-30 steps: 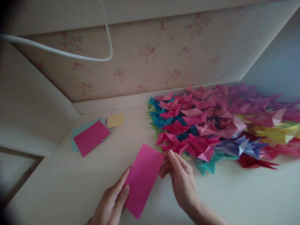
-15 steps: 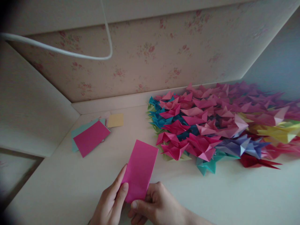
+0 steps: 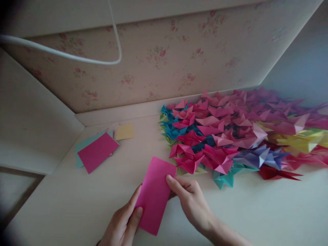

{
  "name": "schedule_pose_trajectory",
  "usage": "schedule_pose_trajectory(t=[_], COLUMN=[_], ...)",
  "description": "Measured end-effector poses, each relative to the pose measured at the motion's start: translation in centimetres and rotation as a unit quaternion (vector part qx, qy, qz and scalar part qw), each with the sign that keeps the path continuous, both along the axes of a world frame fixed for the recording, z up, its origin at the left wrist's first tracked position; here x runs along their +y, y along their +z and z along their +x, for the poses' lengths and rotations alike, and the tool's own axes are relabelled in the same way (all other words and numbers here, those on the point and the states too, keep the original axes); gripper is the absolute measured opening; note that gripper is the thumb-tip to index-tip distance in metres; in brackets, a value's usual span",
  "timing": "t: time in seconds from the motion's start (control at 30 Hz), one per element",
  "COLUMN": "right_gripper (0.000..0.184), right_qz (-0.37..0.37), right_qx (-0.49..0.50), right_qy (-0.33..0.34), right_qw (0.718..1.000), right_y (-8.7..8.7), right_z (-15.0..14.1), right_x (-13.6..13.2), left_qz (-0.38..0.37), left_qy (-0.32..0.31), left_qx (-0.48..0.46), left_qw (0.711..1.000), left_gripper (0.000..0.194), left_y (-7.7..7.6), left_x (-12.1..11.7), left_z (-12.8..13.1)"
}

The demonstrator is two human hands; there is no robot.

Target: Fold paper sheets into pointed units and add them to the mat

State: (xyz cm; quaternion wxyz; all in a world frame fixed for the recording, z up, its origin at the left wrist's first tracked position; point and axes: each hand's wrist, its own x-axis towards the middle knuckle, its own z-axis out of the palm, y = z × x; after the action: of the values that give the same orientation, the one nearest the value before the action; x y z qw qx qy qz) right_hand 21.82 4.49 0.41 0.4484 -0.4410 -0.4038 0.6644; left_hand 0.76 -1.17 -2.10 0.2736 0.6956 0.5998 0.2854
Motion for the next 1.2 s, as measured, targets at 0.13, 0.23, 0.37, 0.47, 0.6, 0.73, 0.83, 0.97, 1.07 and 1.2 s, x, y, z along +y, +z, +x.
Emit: schedule_pose_trajectory(t=[0.13,0.23,0.37,0.47,0.6,0.73,0.83,0.97,1.07,1.2], right_gripper=[0.032,0.028,0.030,0.037,0.045,0.046,0.045,0.038,0.041,0.038], right_qz=[-0.004,-0.014,-0.008,-0.007,-0.004,-0.004,-0.002,-0.006,0.002,0.138], right_qx=[0.033,0.048,0.068,0.020,-0.066,-0.084,-0.093,-0.064,-0.038,-0.132], right_qy=[-0.136,-0.215,-0.173,-0.046,0.023,0.026,0.049,0.100,0.071,0.045], right_qw=[0.990,0.975,0.982,0.999,0.998,0.996,0.994,0.993,0.997,0.981], right_y=[-0.6,-0.7,-0.5,-0.4,-0.9,-1.2,-0.9,-0.8,-1.4,-1.9], right_z=[1.1,1.5,0.8,-0.4,-1.5,-1.2,-1.0,-1.2,-1.1,-0.3], right_x=[1.0,1.5,0.9,-0.4,-1.4,-1.2,-0.7,-0.8,-1.4,-1.9], left_qz=[-0.008,-0.009,-0.010,-0.022,-0.051,-0.083,-0.143,-0.206,-0.200,-0.173], left_qy=[-0.030,-0.057,-0.024,0.009,0.003,0.018,0.039,0.038,0.059,0.113], left_qx=[0.007,-0.005,-0.059,-0.104,-0.141,-0.183,-0.232,-0.299,-0.316,-0.353], left_qw=[0.999,0.998,0.998,0.994,0.989,0.979,0.961,0.931,0.926,0.913], left_gripper=[0.046,0.046,0.045,0.045,0.045,0.038,0.035,0.037,0.037,0.050], left_y=[0.0,0.4,1.1,1.4,1.7,2.0,2.5,3.0,2.9,2.8], left_x=[0.1,0.6,1.2,1.5,1.7,2.2,2.5,2.7,2.7,2.6], left_z=[-0.2,-0.3,-0.1,0.0,-0.1,-0.3,-0.4,-0.4,-0.3,-0.3])
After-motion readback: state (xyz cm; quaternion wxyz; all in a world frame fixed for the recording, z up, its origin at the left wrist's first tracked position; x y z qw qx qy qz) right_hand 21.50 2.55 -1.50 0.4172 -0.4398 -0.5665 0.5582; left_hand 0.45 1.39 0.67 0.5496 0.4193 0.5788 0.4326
